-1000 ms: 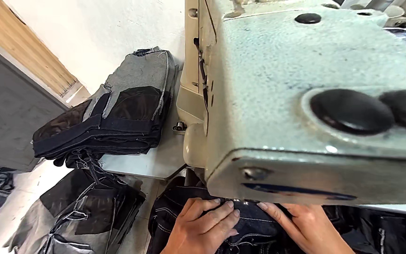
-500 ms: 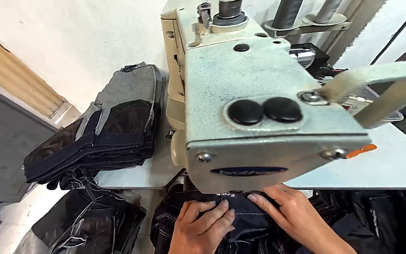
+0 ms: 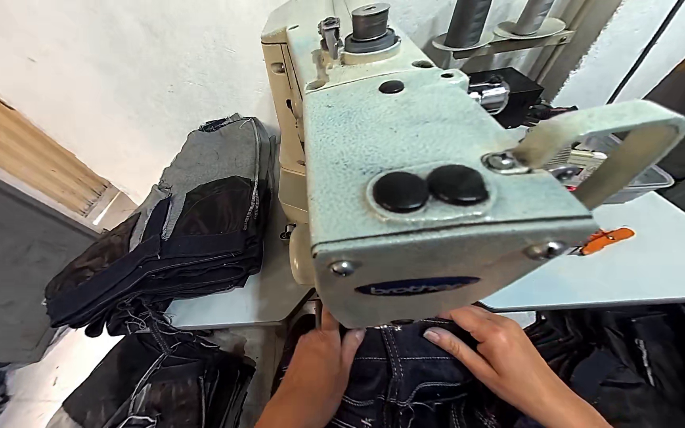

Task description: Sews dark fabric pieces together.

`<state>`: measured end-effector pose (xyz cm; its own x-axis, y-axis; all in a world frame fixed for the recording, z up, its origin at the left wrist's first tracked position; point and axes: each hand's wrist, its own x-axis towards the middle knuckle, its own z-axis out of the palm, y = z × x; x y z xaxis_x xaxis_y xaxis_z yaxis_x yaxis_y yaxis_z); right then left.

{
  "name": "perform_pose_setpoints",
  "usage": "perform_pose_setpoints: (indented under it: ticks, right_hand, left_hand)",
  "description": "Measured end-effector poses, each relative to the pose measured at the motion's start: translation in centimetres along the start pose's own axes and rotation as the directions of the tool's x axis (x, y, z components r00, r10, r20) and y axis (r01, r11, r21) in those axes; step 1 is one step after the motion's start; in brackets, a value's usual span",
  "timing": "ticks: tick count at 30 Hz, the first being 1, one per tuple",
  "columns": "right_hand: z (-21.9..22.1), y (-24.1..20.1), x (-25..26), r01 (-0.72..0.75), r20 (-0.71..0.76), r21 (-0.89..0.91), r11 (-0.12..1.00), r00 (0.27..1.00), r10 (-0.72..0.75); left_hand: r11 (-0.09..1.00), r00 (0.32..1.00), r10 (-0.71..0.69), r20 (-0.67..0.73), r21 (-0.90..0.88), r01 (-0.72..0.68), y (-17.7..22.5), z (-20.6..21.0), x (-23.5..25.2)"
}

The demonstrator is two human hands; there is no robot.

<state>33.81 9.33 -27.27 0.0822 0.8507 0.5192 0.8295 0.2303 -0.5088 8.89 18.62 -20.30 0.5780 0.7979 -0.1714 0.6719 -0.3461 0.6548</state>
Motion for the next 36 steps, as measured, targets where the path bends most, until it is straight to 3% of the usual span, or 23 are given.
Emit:
perform_pose_setpoints:
  ticks: [2,5,9,11,14,16,17,18,19,20,24,28,33,34,35,36]
  right_hand:
    - [0.3,0.4,0.7,-0.012,-0.020,0.002,1.000,1.000,0.012]
    - [0.6,0.8,3.3,-0.032,-0.058,-0.024,0.999,0.998,0.030]
    - [-0.4,0.7,5.6,-0.137,0.076,0.105,0.985,0.989,0.129]
    - [-0.6,0.5,5.2,-0.124,0.102,0.120,0.985,0.988,0.112]
    - [-0.8,-0.1,4.9,-0.093,0.059,0.110,0.990,0.994,0.086]
    - [-2.1,-1.6,6.6,-0.132,0.062,0.047,0.990,0.990,0.129]
    - [-3.9,-3.9,8.3,-0.231,0.151,0.021,0.973,0.962,0.226]
    - [-6.3,-7.2,10.8,-0.436,0.319,-0.010,0.900,0.852,0.416]
    - [-7.4,-9.3,12.7,-0.548,0.398,-0.085,0.832,0.747,0.532]
    - [-8.0,-10.1,13.6,-0.579,0.434,-0.130,0.805,0.697,0.571]
    - [-8.7,-11.4,14.4,-0.602,0.463,-0.172,0.780,0.649,0.603]
    - [-9.2,-12.1,14.7,-0.629,0.453,-0.193,0.753,0.624,0.637]
    - [-9.8,-12.9,15.6,-0.643,0.493,-0.243,0.726,0.563,0.663]
    - [-9.7,-12.3,15.4,-0.630,0.516,-0.232,0.741,0.566,0.643]
    - [-9.0,-10.7,14.1,-0.574,0.516,-0.166,0.802,0.642,0.567]
    - [-7.2,-7.2,11.4,-0.425,0.448,-0.043,0.904,0.801,0.398]
  left_hand:
    - [0.990,0.978,0.144,-0.152,0.012,-0.144,-0.8,0.9,0.5]
    - [0.927,0.874,0.320,-0.364,-0.070,-0.369,-2.5,1.5,2.8]
    - [0.859,0.829,0.446,-0.337,-0.098,-0.502,-3.6,0.5,3.9]
    - [0.862,0.812,0.489,-0.318,0.032,-0.507,-3.7,0.4,3.6]
    - [0.884,0.854,0.465,-0.235,0.179,-0.432,-3.5,0.1,3.5]
    - [0.852,0.795,0.520,-0.311,0.246,-0.461,-4.2,0.7,4.3]
    - [0.853,0.776,0.520,-0.358,0.272,-0.446,-4.0,0.9,4.5]
    - [0.857,0.772,0.511,-0.379,0.296,-0.422,-3.6,1.0,4.4]
    - [0.858,0.775,0.504,-0.381,0.326,-0.398,-3.3,1.1,4.1]
    - [0.862,0.792,0.493,-0.361,0.327,-0.388,-3.1,1.0,3.8]
    - [0.841,0.788,0.537,-0.302,0.270,-0.469,-3.5,0.5,3.7]
    - [0.786,0.717,0.619,-0.321,0.263,-0.560,-4.9,0.8,4.5]
    - [0.826,0.794,0.554,-0.250,0.278,-0.490,-3.5,-0.1,3.9]
    - [0.839,0.808,0.535,-0.247,0.269,-0.473,-3.1,-0.3,3.7]
    - [0.846,0.811,0.525,-0.259,0.269,-0.461,-3.0,-0.4,3.6]
    - [0.851,0.816,0.515,-0.262,0.270,-0.451,-2.9,-0.6,3.5]
